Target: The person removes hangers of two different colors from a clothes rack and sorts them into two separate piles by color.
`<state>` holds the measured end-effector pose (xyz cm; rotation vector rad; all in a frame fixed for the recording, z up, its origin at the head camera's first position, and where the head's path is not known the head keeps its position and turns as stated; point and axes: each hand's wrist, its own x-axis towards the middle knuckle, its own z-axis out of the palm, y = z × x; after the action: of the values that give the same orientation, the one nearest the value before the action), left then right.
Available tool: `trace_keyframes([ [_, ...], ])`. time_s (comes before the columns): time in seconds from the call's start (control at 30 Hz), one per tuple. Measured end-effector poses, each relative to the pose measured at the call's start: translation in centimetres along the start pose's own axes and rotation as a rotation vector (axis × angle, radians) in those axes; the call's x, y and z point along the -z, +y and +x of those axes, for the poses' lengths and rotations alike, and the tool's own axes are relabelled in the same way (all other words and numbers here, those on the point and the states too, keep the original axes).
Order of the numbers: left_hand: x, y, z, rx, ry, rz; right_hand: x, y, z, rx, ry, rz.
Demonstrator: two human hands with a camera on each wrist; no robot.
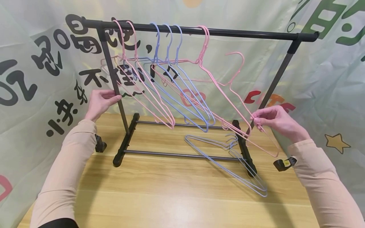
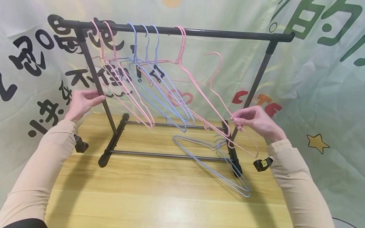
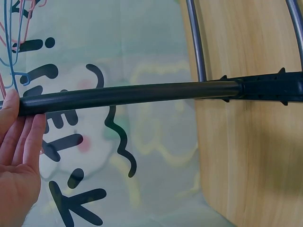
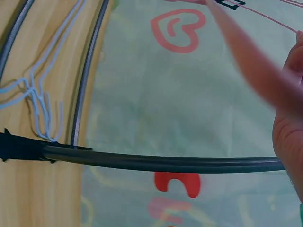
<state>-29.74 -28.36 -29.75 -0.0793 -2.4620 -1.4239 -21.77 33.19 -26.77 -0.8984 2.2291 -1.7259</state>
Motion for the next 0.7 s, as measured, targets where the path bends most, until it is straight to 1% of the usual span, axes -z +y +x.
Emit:
trace_keyframes([
  [0.13,0.0,0.1,-0.1,-0.010,0.003,0.004,-0.5,1.6,-0.2,-0.002,-0.017,0.072],
  [0.23,0.0,0.2,-0.2,-0.014,0.004,0.011,-0.9,3.0,-0.5,-0.003,-0.047,0.117],
  [0.37,0.0,0.3,-0.2,-0.009,0.003,0.020,-1.6,4.8,-0.8,-0.020,-0.073,0.139],
  [0.43,0.0,0.3,-0.2,-0.005,0.001,0.023,-2.1,5.6,-0.8,-0.027,-0.079,0.169],
  [0.7,0.1,0.1,-0.1,0.010,-0.007,0.028,-4.1,8.6,-0.7,-0.033,-0.180,0.281],
])
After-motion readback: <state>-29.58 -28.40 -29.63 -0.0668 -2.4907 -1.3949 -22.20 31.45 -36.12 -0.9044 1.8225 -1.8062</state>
